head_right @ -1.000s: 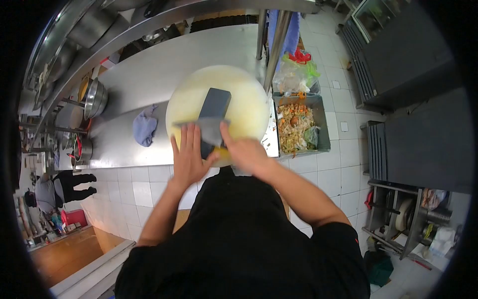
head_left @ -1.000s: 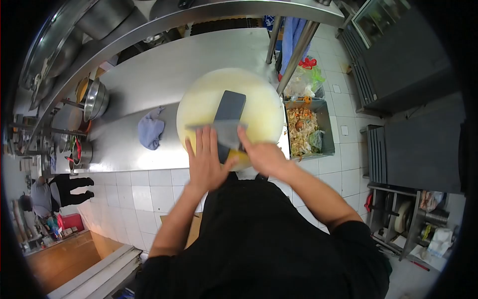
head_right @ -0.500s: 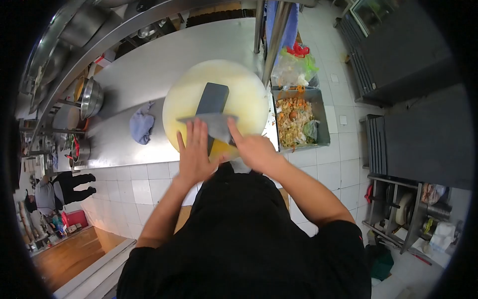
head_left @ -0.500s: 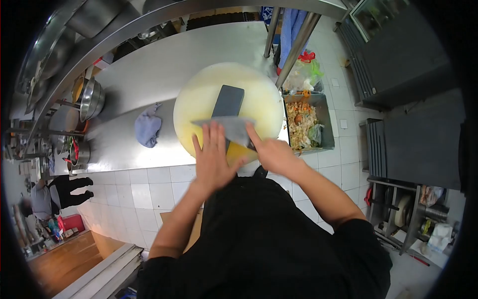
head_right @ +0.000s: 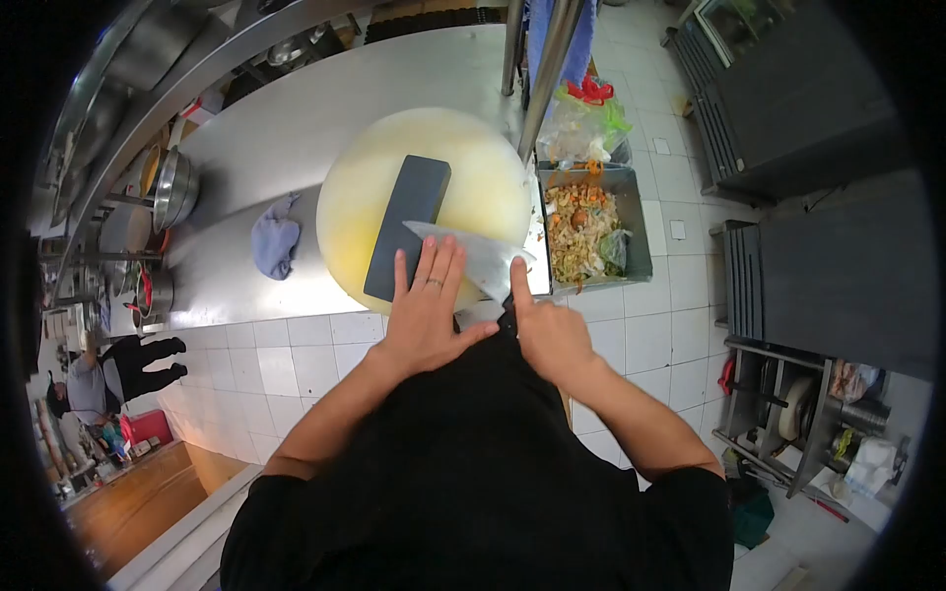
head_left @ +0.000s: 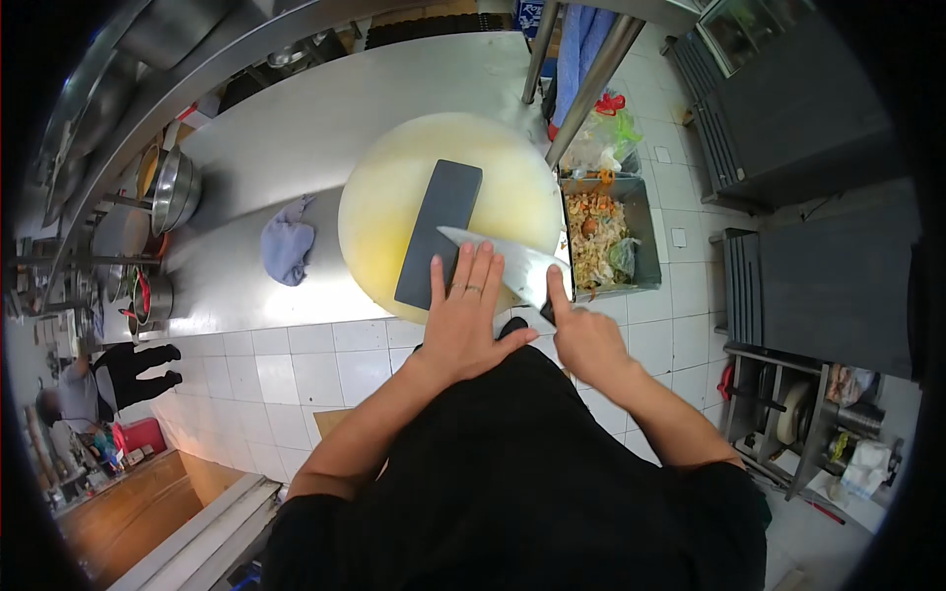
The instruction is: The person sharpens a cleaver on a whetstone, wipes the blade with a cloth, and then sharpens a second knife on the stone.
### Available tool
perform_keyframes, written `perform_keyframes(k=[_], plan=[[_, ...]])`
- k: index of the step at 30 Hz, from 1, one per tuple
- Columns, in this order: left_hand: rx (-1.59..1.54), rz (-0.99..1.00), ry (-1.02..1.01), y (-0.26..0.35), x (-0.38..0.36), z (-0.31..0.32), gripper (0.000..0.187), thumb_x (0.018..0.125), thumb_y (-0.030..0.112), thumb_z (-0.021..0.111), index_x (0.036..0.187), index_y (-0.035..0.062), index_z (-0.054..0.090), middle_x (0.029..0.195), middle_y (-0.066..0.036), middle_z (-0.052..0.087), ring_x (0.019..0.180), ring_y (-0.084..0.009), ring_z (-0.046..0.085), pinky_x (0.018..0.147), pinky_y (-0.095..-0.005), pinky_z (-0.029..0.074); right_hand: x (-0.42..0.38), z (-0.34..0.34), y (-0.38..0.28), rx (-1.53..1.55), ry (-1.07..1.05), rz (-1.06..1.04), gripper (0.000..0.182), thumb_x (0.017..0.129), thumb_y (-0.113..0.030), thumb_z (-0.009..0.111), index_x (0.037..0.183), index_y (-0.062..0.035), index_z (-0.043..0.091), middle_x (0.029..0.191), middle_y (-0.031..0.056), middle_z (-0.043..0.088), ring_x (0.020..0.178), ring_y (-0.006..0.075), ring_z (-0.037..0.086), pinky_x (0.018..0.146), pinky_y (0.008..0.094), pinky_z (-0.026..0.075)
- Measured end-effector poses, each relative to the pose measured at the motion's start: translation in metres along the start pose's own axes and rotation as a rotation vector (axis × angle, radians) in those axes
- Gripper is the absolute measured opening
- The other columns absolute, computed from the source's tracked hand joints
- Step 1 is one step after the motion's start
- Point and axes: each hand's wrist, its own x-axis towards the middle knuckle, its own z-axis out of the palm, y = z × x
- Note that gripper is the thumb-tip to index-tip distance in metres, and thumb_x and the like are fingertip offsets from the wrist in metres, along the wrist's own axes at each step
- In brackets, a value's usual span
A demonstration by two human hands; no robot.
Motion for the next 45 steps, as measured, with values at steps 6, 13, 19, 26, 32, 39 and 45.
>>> perform_keyframes(k=[6,13,19,26,32,39,45], plan=[[0.164,-0.076,0.087,-0.073,0.087,0.004,0.106,0.092,0.074,0.051,0.158,-0.0059,0.03,0.166,-0.024,0.028,0.157,-0.0394,0.02,0.122,-0.0661,0.003,0.106,-0.009,-0.002,-0.003,0.252,-0.084,0.081,0.086,-0.007,0.058,0.157,0.0095,0.02,0.08,0.0224,0.072,0.07,0.0401,0.072,0.063,0.0514,0.058],[0.167,-0.149,0.055,-0.05,-0.019,-0.008,0.112,0.089,0.076,0.055,0.158,-0.007,0.027,0.165,-0.027,0.029,0.155,-0.0448,0.02,0.12,-0.0688,0.006,0.065,0.004,-0.036,0.033,0.043,-0.147,0.082,0.089,-0.01,0.058,0.158,0.0078,0.018,0.078,0.0229,0.072,0.071,0.0404,0.073,0.062,0.0526,0.058],[0.233,-0.228,0.092,-0.088,0.015,-0.01,0.108,0.093,0.075,0.049,0.156,-0.0096,0.029,0.164,-0.028,0.028,0.156,-0.0452,0.018,0.12,-0.069,0.004,0.12,-0.009,-0.041,0.07,0.102,-0.284,0.08,0.089,-0.011,0.058,0.158,0.0067,0.022,0.08,0.0235,0.072,0.071,0.041,0.072,0.065,0.0526,0.057],[0.218,-0.282,0.107,-0.083,0.016,-0.01,0.107,0.093,0.076,0.047,0.156,-0.0094,0.031,0.164,-0.029,0.029,0.155,-0.0457,0.019,0.12,-0.0696,0.006,0.125,-0.013,-0.038,0.071,0.116,-0.295,0.083,0.086,-0.008,0.06,0.158,0.0056,0.022,0.088,0.0261,0.072,0.076,0.0428,0.072,0.069,0.0528,0.057],[0.203,-0.211,0.096,-0.037,-0.033,0.005,0.107,0.093,0.075,0.049,0.156,-0.009,0.03,0.163,-0.029,0.029,0.154,-0.0459,0.023,0.118,-0.0713,0.01,0.059,-0.011,-0.031,0.055,-0.081,-0.254,0.083,0.086,-0.009,0.058,0.159,0.0028,0.021,0.084,0.0238,0.072,0.077,0.0418,0.073,0.068,0.0522,0.057],[0.19,-0.171,0.145,-0.075,0.077,0.003,0.111,0.09,0.078,0.049,0.155,-0.0106,0.031,0.163,-0.028,0.03,0.155,-0.0427,0.022,0.121,-0.0687,0.006,0.128,-0.034,-0.007,0.017,0.104,-0.127,0.076,0.093,-0.013,0.056,0.158,0.0034,0.021,0.093,0.0248,0.073,0.085,0.0417,0.072,0.076,0.0518,0.057],[0.074,-0.11,-0.035,0.02,-0.046,-0.029,0.113,0.087,0.078,0.054,0.154,-0.0117,0.032,0.162,-0.029,0.032,0.154,-0.0447,0.023,0.12,-0.0698,-0.001,-0.021,-0.01,-0.003,0.149,-0.139,-0.167,0.089,0.082,-0.01,0.064,0.16,-0.0016,0.022,0.079,0.0254,0.07,0.073,0.0458,0.069,0.068,0.0557,0.054]])
